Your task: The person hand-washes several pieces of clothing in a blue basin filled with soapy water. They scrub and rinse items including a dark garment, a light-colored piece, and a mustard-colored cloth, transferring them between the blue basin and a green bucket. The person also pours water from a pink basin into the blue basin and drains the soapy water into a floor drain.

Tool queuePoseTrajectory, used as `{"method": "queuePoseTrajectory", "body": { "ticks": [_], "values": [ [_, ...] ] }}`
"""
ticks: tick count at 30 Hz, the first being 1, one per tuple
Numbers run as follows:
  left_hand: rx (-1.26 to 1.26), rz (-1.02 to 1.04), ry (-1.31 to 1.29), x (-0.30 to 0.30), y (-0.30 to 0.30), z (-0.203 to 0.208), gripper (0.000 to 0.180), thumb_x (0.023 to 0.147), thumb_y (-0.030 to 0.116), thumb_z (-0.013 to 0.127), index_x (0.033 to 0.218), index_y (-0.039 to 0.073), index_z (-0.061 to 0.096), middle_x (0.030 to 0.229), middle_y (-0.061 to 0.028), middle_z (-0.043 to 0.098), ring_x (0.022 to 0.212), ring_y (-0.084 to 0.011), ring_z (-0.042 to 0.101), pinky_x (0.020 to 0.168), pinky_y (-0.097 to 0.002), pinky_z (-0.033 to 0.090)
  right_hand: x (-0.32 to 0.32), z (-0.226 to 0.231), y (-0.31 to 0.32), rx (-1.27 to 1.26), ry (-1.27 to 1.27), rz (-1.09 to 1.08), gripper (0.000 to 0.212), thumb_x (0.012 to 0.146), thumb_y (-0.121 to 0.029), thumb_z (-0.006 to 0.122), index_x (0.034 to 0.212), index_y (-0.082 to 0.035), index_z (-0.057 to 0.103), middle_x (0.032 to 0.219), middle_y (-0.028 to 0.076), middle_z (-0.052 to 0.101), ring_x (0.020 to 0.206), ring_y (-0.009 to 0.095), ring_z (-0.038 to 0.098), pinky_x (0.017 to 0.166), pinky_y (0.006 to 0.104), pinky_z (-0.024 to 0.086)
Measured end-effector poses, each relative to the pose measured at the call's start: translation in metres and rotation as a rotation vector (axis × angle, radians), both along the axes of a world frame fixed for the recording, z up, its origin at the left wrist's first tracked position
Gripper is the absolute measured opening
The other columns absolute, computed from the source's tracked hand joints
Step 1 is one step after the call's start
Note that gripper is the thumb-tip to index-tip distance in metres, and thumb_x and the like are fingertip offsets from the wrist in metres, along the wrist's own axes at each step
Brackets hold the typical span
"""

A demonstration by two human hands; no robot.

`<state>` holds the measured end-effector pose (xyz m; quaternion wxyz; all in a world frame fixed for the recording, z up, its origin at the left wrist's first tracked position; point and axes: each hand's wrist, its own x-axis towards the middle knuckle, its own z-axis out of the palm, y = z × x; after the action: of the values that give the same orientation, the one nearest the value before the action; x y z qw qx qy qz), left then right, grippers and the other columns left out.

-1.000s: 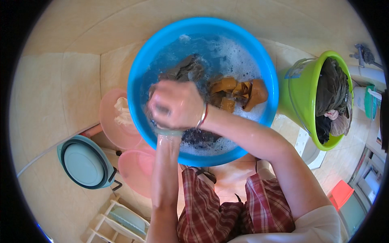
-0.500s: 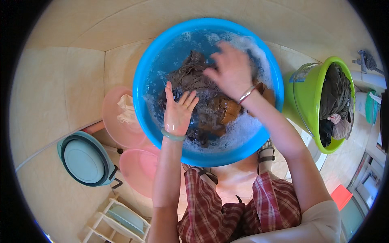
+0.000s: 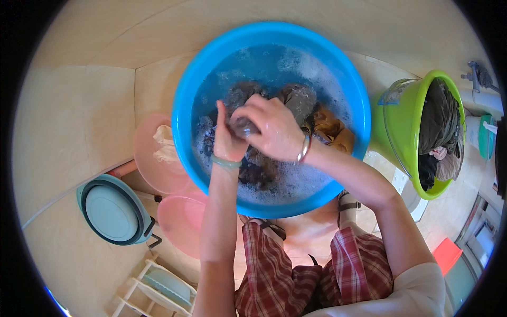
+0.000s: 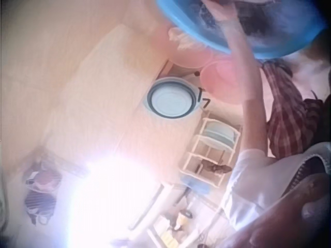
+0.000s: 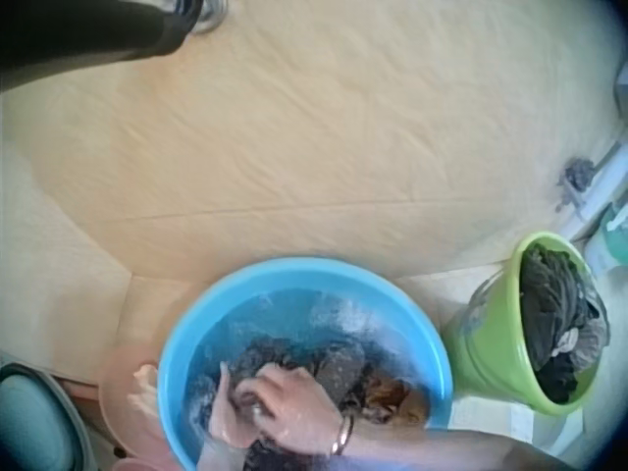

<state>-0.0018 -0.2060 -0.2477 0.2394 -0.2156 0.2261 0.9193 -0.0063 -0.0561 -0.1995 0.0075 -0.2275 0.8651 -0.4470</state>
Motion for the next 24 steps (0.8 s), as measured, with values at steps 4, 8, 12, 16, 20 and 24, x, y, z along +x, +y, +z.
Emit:
{"method": "queuePoseTrajectory", "body": {
  "ticks": [4, 8, 12, 16, 20, 24],
  "values": [
    [-0.005, -0.071, -0.058, -0.025, 0.025, 0.052, 0.051, 0.096, 0.047, 0.045, 0.124, 0.005, 0.053, 0.112, -0.013, 0.062, 0.096, -0.0247, 0.061, 0.085, -0.0408, 0.051, 0.034, 0.058, -0.007, -0.108, 0.154, 0.179, 0.032, 0.059, -0.014, 0.063, 0.09, -0.012, 0.059, 0.084, 0.005, 0.048, 0.079, 0.023, 0.051, 0.073, 0.038, 0.038],
    [0.303, -0.266, 0.148, -0.031, -0.012, 0.015, 0.043, 0.096, 0.049, 0.045, 0.13, 0.023, 0.048, 0.103, -0.0073, 0.056, 0.094, -0.0243, 0.057, 0.08, -0.0361, 0.049, 0.045, 0.067, -0.033, -0.076, 0.276, 0.095, 0.036, 0.06, -0.03, 0.071, 0.089, -0.013, 0.06, 0.086, 0.004, 0.047, 0.077, 0.021, 0.049, 0.071, 0.0371, 0.035],
    [0.481, -0.299, 0.194, -0.033, -0.006, 0.018, 0.035, 0.096, 0.046, 0.045, 0.123, 0.024, 0.05, 0.099, -0.005, 0.055, 0.093, -0.0229, 0.055, 0.08, -0.0333, 0.047, 0.037, 0.054, -0.041, 0.006, 0.44, -0.103, 0.03, 0.064, -0.039, 0.071, 0.082, -0.018, 0.058, 0.085, 0.002, 0.047, 0.074, 0.021, 0.049, 0.062, 0.0358, 0.037],
    [0.244, -0.143, 0.115, -0.022, -0.004, 0.026, 0.028, 0.096, 0.041, 0.046, 0.113, 0.019, 0.053, 0.093, -0.0044, 0.057, 0.087, -0.0211, 0.056, 0.076, -0.0328, 0.047, 0.02, 0.04, -0.036, -0.141, 0.478, -0.136, 0.027, 0.063, -0.033, 0.074, 0.078, -0.018, 0.058, 0.079, 0.0, 0.047, 0.063, 0.019, 0.051, 0.053, 0.0326, 0.04],
    [-0.071, 0.064, 0.095, -0.016, 0.009, 0.022, 0.025, 0.097, 0.036, 0.047, 0.102, 0.014, 0.056, 0.088, -0.0038, 0.058, 0.081, -0.0193, 0.057, 0.073, -0.0322, 0.048, 0.003, 0.029, -0.026, -0.314, 0.372, -0.123, 0.015, 0.068, -0.016, 0.07, 0.073, -0.011, 0.057, 0.072, 0.005, 0.052, 0.06, 0.024, 0.057, 0.05, 0.0349, 0.046],
    [-0.384, 0.331, 0.08, -0.007, 0.023, 0.025, 0.025, 0.097, 0.031, 0.048, 0.092, 0.008, 0.059, 0.082, -0.0032, 0.06, 0.076, -0.0175, 0.059, 0.069, -0.0317, 0.048, -0.006, 0.014, -0.018, -0.349, 0.176, -0.128, 0.01, 0.073, -0.016, 0.064, 0.073, -0.007, 0.059, 0.072, 0.011, 0.058, 0.061, 0.031, 0.06, 0.055, 0.0397, 0.049]
  ]
}}
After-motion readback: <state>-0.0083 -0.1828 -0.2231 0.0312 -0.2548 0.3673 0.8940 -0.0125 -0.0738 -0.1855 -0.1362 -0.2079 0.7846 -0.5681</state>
